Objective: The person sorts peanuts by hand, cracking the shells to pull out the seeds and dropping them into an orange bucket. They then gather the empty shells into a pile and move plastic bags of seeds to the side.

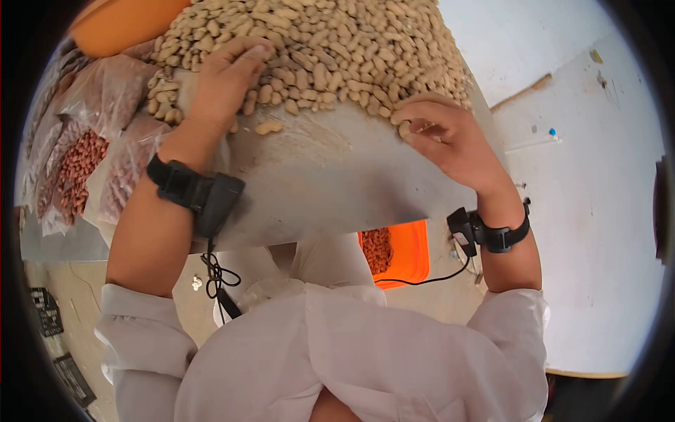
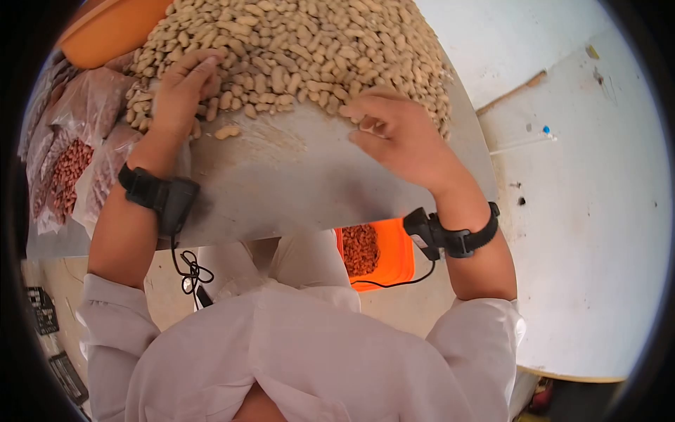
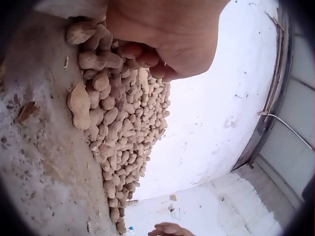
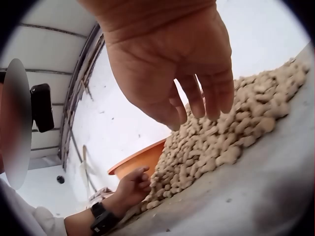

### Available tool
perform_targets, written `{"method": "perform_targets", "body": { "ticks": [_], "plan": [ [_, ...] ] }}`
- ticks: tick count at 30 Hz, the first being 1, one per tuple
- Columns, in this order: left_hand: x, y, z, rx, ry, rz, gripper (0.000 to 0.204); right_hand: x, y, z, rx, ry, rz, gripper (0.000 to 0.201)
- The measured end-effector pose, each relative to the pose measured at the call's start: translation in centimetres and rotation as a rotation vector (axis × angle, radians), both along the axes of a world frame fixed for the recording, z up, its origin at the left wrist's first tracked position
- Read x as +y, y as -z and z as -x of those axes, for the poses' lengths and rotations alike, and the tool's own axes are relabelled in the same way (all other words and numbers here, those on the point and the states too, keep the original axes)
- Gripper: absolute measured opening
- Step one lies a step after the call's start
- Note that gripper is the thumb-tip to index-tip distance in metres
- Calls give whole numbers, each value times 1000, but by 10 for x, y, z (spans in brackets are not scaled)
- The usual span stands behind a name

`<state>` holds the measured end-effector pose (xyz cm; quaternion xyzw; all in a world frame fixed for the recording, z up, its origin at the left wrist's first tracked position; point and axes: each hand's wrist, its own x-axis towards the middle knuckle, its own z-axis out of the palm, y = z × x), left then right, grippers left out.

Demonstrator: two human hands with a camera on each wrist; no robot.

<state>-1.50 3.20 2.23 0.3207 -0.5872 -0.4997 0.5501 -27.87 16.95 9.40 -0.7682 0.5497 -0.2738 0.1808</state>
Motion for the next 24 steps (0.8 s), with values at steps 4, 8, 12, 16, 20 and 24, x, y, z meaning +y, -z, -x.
{"method": "perform_targets", "body": {
  "ticks": [4,8,12,16,20,24],
  "plan": [
    [2,-5,0,-65,6,84,20,-33,-9,-50,193,-248,-37,25],
    [1,-3,-3,-108,27,102,20,-62,12,-86,386,-449,194,26],
    [3,-7,-4,-48,34,30,19,-78,25,-125,564,-391,88,20],
    [1,-5,-4,-74,-3,105,19,-92,48,-133,727,-432,134,21],
    [1,-7,-7,-70,49,67,19,-89,27,-123,473,-371,175,18],
    [13,-15,-5,9,163,24,22,-84,8,-96,-207,-228,126,16]
  ]
}}
